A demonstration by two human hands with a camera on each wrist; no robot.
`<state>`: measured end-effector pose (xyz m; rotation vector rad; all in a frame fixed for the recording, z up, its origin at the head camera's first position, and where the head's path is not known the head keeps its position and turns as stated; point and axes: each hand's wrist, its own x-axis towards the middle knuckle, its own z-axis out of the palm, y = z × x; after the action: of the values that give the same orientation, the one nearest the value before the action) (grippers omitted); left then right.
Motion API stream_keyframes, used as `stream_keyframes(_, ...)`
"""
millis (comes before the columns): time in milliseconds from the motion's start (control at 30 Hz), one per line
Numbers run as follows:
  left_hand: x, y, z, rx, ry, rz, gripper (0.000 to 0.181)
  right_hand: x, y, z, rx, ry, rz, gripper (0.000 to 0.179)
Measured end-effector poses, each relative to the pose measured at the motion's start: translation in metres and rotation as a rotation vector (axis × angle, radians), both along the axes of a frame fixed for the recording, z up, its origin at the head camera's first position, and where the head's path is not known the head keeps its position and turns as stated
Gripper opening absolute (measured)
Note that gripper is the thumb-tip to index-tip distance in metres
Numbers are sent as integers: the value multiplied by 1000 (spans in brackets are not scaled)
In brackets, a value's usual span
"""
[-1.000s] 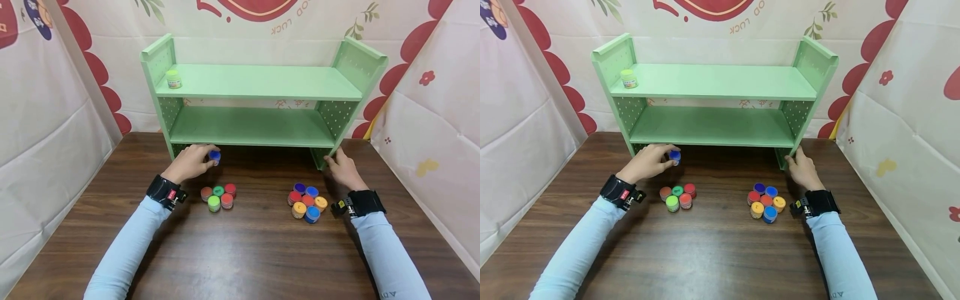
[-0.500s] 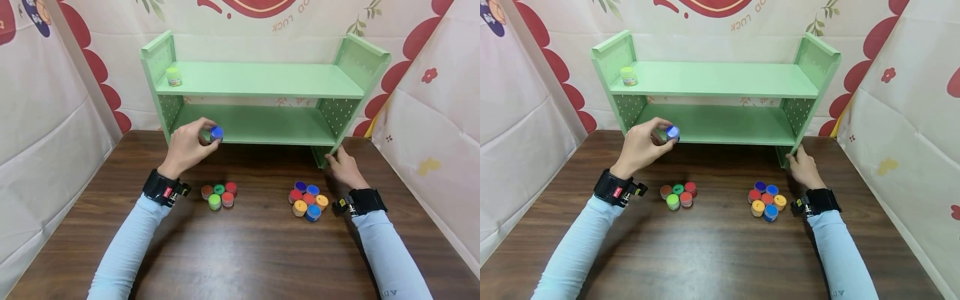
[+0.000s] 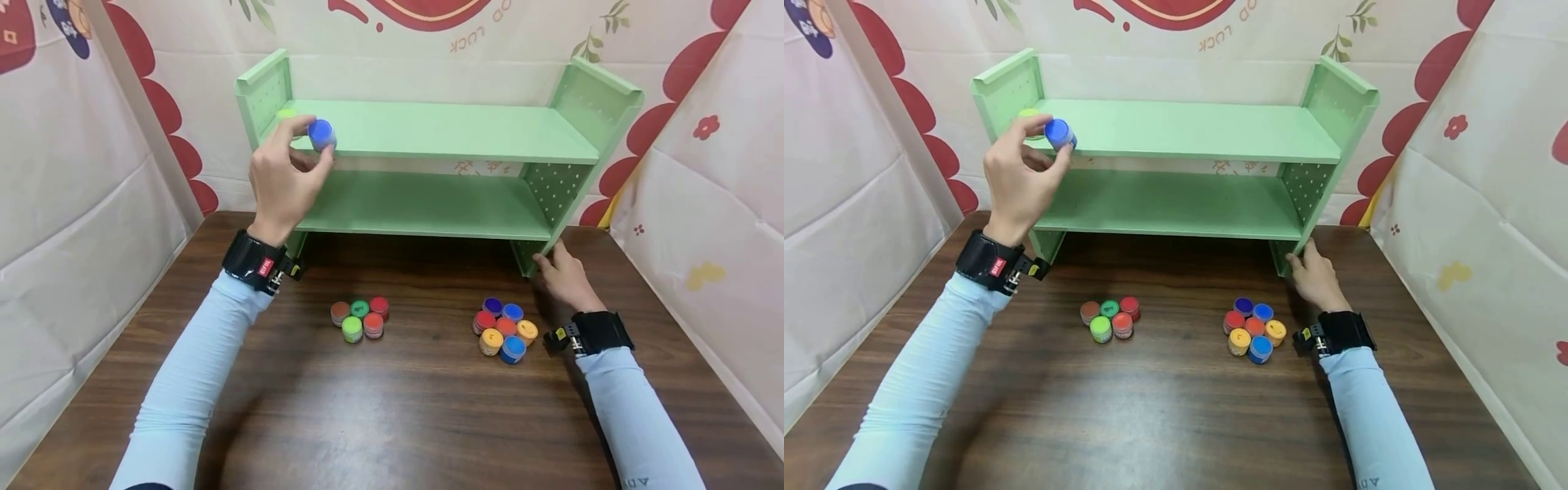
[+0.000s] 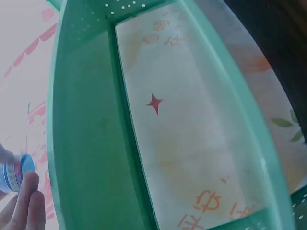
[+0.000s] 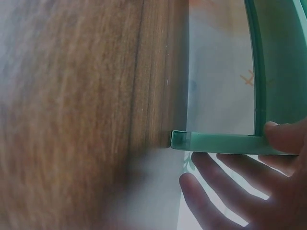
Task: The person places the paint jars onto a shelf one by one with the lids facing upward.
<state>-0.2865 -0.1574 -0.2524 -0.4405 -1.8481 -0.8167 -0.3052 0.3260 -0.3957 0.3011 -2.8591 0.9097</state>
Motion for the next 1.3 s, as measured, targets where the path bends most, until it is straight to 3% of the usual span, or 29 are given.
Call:
stream_keyframes(133,-7,-2,9,21,-91,75,37,-1,1,-1,-4,-5,9,58)
stream_keyframes(267,-12,-2,16,-11,-181,148,35,-1,2,-1,-9,-1,14,59)
stream_keyframes(567,-18,-1,28,-70,-329,253,37,-1,3,-1,-9,24,13,56)
stream_keyframes(1067,-23,2,36,-198,-376,344,35,-1,2,0,-29,5,16,60)
stream_keyframes(1300,-22,1,34,-252,-360,344,39,0,2,-2,-32,12,16,59)
